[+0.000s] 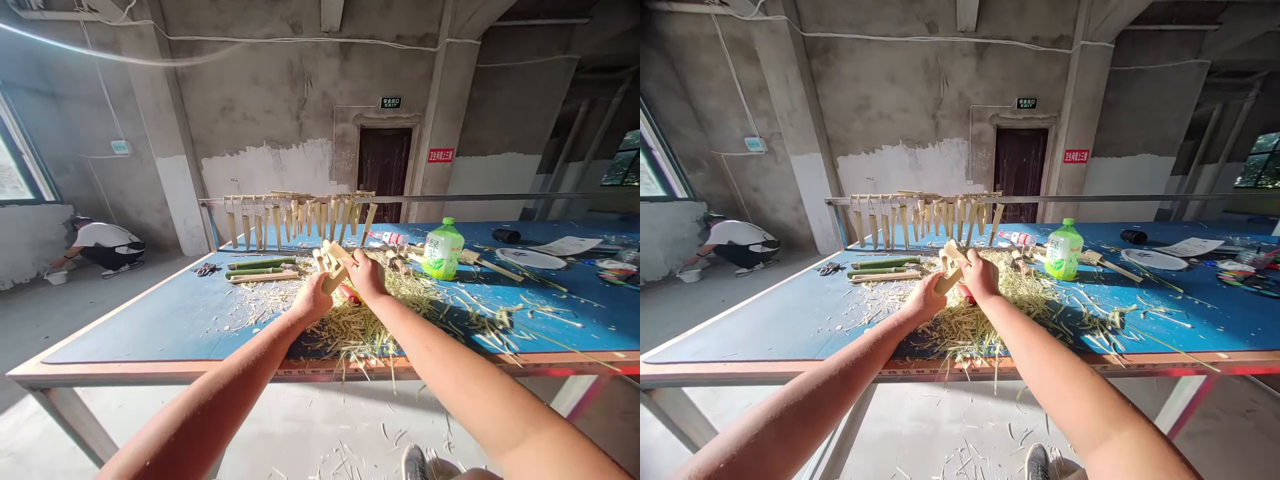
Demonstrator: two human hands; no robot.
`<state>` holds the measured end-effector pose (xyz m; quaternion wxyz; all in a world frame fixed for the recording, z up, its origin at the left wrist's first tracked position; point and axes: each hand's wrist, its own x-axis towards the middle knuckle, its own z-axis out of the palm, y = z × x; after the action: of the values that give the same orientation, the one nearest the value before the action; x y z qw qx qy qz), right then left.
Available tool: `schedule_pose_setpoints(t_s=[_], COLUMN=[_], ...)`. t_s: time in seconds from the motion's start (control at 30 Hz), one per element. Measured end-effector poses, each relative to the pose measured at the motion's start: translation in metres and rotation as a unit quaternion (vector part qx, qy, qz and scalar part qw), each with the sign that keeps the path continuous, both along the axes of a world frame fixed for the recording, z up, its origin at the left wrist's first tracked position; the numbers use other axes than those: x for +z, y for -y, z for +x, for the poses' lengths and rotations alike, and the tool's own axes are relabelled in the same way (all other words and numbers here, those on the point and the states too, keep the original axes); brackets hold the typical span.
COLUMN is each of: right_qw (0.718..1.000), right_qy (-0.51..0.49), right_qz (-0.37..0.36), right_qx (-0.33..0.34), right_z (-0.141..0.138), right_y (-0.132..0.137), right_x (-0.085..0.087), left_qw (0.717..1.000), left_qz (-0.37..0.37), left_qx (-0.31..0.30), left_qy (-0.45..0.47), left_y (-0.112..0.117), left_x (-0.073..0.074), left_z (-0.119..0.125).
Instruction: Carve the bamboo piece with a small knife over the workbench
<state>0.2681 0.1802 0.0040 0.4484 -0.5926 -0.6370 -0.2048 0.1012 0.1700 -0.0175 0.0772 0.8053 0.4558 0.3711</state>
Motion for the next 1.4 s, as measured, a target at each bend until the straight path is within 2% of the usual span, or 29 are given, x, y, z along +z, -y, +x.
schedule_pose_setpoints(t_s=[0.1, 0.23, 0.27, 0.43, 0.57, 0.6, 0.73, 0.77, 0.9, 0.93, 1.07, 1.13, 1.2, 1.27, 1.4], right_qw=[0.996, 0.999, 0.998, 0.997, 0.999, 0.998, 0.996, 0.996, 0.999, 0.998, 0.996, 0.996, 0.997, 0.983, 0.934], right_qy=[0.062, -0.023, -0.033, 0.037, -0.051, -0.057, 0.019, 0.025, -0.047, -0.058, 0.005, 0.008, -0.067, -0.18, -0.335], right_qz=[0.001, 0.01, 0.009, -0.012, 0.002, 0.001, -0.016, -0.015, 0.0, -0.002, -0.014, -0.008, 0.013, 0.046, 0.119], right_qx=[0.058, -0.038, -0.045, 0.061, -0.019, -0.02, 0.081, 0.085, -0.02, -0.025, 0.088, 0.091, 0.036, 0.0, 0.042], right_z=[-0.002, 0.003, 0.004, 0.0, 0.002, 0.001, -0.007, -0.007, 0.0, 0.001, -0.005, -0.003, 0.009, 0.03, 0.063], right_y=[0.002, -0.001, -0.002, 0.002, 0.003, 0.003, 0.005, 0.004, 0.001, 0.0, 0.003, 0.002, -0.003, -0.012, -0.029], right_x=[-0.001, 0.002, 0.002, 0.0, 0.005, 0.004, -0.001, -0.001, 0.004, 0.004, -0.001, -0.001, 0.004, 0.01, 0.014], left_qw=[1.0, 0.999, 1.0, 0.999, 0.999, 0.999, 0.999, 0.999, 0.999, 0.999, 0.999, 0.999, 0.998, 0.995, 0.969], left_qz=[-0.008, -0.017, -0.014, -0.013, -0.015, -0.012, -0.018, -0.02, -0.007, -0.003, -0.005, -0.006, -0.013, -0.015, -0.054], left_qx=[0.006, -0.004, -0.007, 0.005, -0.018, -0.021, 0.014, 0.02, -0.006, -0.011, 0.014, 0.009, -0.029, -0.069, -0.137], left_qy=[0.024, 0.029, 0.027, 0.031, 0.023, 0.022, 0.027, 0.03, 0.033, 0.032, 0.034, 0.046, 0.055, 0.073, 0.198], left_y=[0.0, 0.002, 0.002, 0.003, 0.003, 0.003, 0.003, 0.003, 0.002, 0.001, -0.002, -0.002, 0.0, 0.004, 0.011], left_x=[0.0, 0.001, 0.001, 0.002, 0.003, 0.002, 0.003, 0.003, 0.001, 0.0, -0.002, -0.001, 0.0, 0.002, 0.005], left_z=[0.0, 0.001, 0.001, 0.0, 0.0, 0.001, 0.001, 0.001, 0.001, 0.001, 0.003, 0.002, 0.0, -0.001, -0.002])
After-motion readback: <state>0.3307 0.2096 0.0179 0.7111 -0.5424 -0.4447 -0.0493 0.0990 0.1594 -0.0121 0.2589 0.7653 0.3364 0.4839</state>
